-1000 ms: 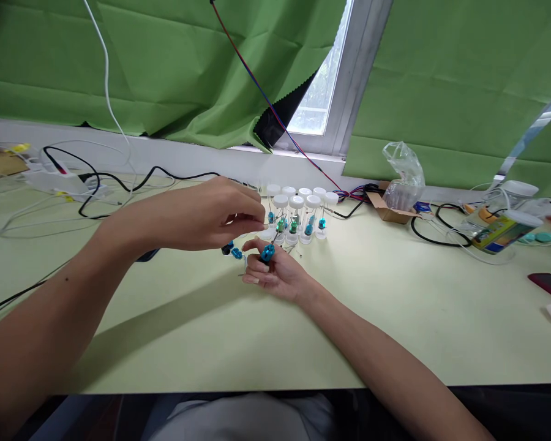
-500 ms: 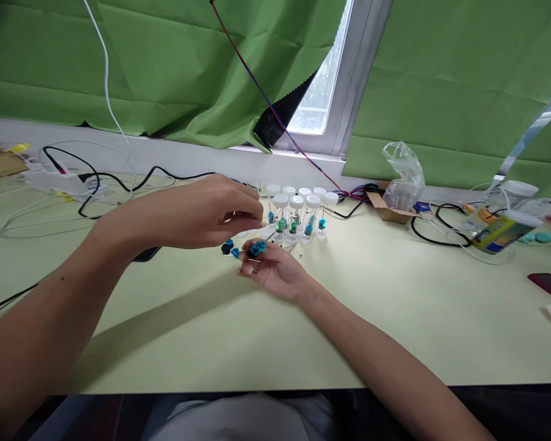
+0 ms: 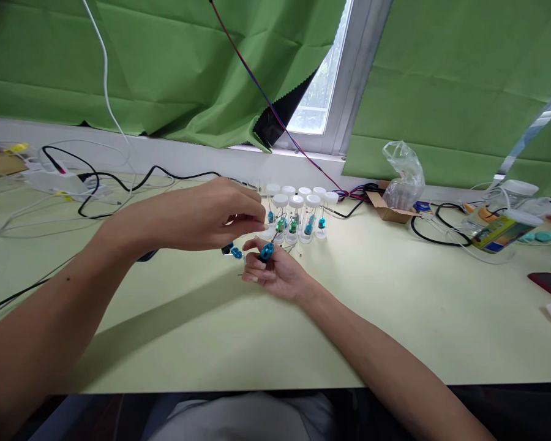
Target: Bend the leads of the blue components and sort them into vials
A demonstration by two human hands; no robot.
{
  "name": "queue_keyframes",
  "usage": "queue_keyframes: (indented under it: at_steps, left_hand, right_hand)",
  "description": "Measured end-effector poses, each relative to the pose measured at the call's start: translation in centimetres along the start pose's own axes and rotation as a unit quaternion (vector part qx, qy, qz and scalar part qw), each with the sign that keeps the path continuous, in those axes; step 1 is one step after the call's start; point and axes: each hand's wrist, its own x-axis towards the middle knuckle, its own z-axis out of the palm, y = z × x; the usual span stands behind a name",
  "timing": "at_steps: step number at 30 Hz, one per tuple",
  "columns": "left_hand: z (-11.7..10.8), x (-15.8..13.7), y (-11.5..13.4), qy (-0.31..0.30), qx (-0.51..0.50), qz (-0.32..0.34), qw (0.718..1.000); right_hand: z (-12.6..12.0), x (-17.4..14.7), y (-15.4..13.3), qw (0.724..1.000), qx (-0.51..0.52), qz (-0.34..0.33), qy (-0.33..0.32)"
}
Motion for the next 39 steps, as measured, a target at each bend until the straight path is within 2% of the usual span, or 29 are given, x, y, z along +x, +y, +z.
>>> queue_keyframes:
  at_steps: [9, 14, 20, 29, 34, 39]
  left_hand:
    - [0.0, -0.1, -0.1, -0.009, -0.012, -0.003, 1.000]
    - [-0.2, -0.1, -0.1, -0.004, -0.002, -0.011, 1.000]
    - [-0.2, 0.0, 0.0, -0.001, -0.003, -0.012, 1.000]
    - [-0.2, 0.0, 0.0, -0.005, -0.004, -0.018, 1.000]
    - [-0.1, 0.0, -0.2, -0.011, -0.004, -0.018, 1.000]
    - [-0.2, -0.3, -0.5, -0.001, 0.016, -0.045, 0.999]
  right_hand:
    - [-0.2, 0.2, 0.1, 0.999, -0.003, 0.017, 0.039]
    - [-0.6, 0.3, 0.4, 0.999, 0.038, -0.028, 0.016]
    - [-0.3, 0.0, 0.3, 0.998, 0.019, -0.058, 0.001]
    - [-0.1, 0.0, 0.1, 0.999, 0.022, -0.010, 0.022]
    - [0.0, 0.0, -0.2, 0.998, 0.020, 0.022, 0.056]
    - [-0.8, 0.4, 0.1, 0.995, 0.049, -0.029, 0.077]
